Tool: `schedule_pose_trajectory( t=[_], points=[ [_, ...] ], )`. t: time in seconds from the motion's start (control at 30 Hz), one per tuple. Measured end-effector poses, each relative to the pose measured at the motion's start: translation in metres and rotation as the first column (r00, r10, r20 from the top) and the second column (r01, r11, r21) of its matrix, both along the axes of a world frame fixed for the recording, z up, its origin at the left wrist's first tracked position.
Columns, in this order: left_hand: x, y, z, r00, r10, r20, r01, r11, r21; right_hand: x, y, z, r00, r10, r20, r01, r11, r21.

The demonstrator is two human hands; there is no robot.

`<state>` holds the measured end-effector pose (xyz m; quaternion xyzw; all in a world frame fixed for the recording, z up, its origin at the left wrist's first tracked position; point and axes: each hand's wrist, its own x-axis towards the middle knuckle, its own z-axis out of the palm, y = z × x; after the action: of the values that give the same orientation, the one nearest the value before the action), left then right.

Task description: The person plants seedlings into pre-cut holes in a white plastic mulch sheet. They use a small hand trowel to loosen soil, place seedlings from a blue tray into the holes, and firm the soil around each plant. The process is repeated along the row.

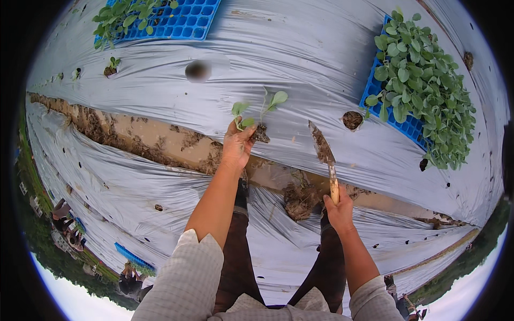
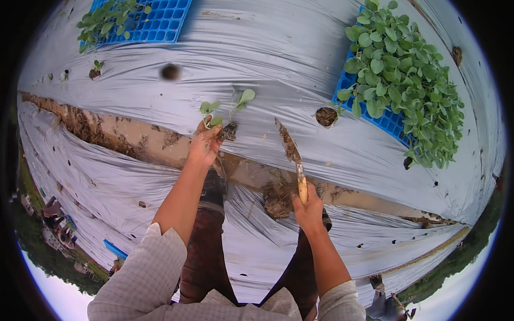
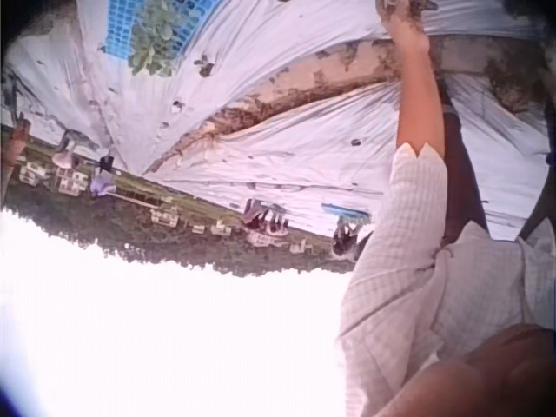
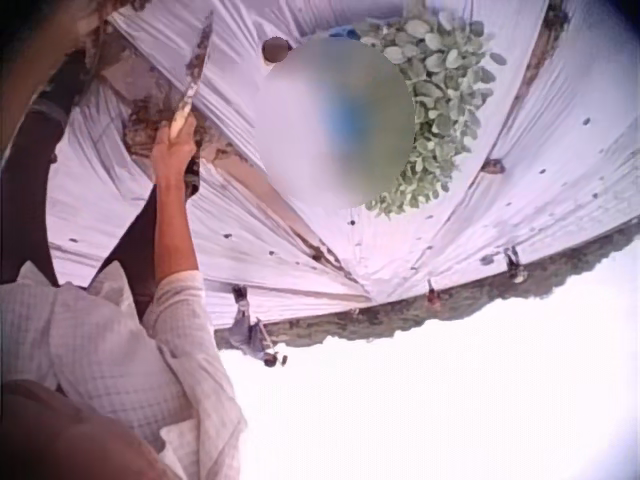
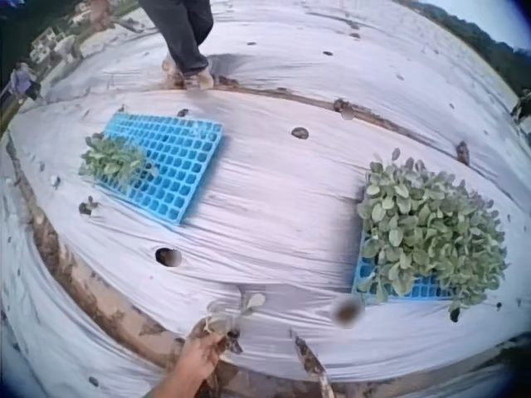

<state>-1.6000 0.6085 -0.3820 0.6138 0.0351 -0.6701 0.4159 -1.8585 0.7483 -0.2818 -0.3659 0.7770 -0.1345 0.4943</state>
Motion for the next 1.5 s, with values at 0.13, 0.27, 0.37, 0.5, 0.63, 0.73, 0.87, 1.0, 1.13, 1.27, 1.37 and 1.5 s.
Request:
schedule_pose_trajectory(
  t=[0.13,0.27,0.37,0.5,0.63,0.73,0.87,1.0,1.13,1.27,1.37,1.5],
  points=[
    [0.027,0.021,-0.014,0.967,0.255,-0.019,-0.251,0.961,0.113,0.019,-0.045,0.014,0.987,0.158,-0.030,-0.158,0.987,0.014],
    [0.056,0.049,0.000,0.936,0.320,-0.144,-0.306,0.945,0.112,0.065,-0.108,0.019,0.954,0.300,-0.013,-0.300,0.952,-0.057],
    [0.077,0.066,0.008,0.951,0.304,-0.057,-0.294,0.946,0.139,0.113,-0.172,0.025,0.893,0.449,-0.011,-0.449,0.892,-0.046],
    [0.105,0.080,0.007,0.956,0.263,0.132,-0.280,0.951,0.129,0.158,-0.237,0.011,0.692,0.686,-0.225,-0.718,0.686,-0.118],
    [0.136,0.083,0.010,0.929,0.117,0.352,-0.201,0.956,0.213,0.198,-0.290,0.014,0.308,0.851,-0.425,-0.908,0.397,0.137],
    [0.152,0.079,0.005,0.849,-0.069,0.524,0.029,0.996,0.085,0.213,-0.313,0.020,0.062,0.895,-0.442,-0.924,0.220,0.314],
    [0.180,0.108,-0.041,0.670,-0.019,0.742,0.108,0.991,-0.073,0.242,-0.318,0.025,-0.058,0.906,-0.418,-0.920,0.115,0.375],
    [0.197,0.080,-0.018,0.815,-0.021,0.580,0.066,0.996,-0.056,0.264,-0.301,0.021,-0.069,0.909,-0.411,-0.912,0.110,0.395],
    [0.200,0.053,-0.001,0.981,0.164,0.106,-0.177,0.976,0.130,0.283,-0.285,0.013,-0.051,0.911,-0.410,-0.879,0.154,0.452],
    [0.198,0.043,-0.001,0.985,0.083,0.150,-0.090,0.995,0.043,0.292,-0.283,0.001,0.033,0.913,-0.407,-0.870,0.227,0.438],
    [0.196,0.030,-0.003,0.984,0.099,0.150,-0.101,0.995,0.002,0.292,-0.287,-0.018,0.117,0.905,-0.409,-0.883,0.283,0.374],
    [0.190,0.015,-0.001,0.981,0.098,0.165,-0.077,0.989,-0.125,0.290,-0.288,-0.030,0.137,0.911,-0.388,-0.868,0.299,0.396]
  ],
)
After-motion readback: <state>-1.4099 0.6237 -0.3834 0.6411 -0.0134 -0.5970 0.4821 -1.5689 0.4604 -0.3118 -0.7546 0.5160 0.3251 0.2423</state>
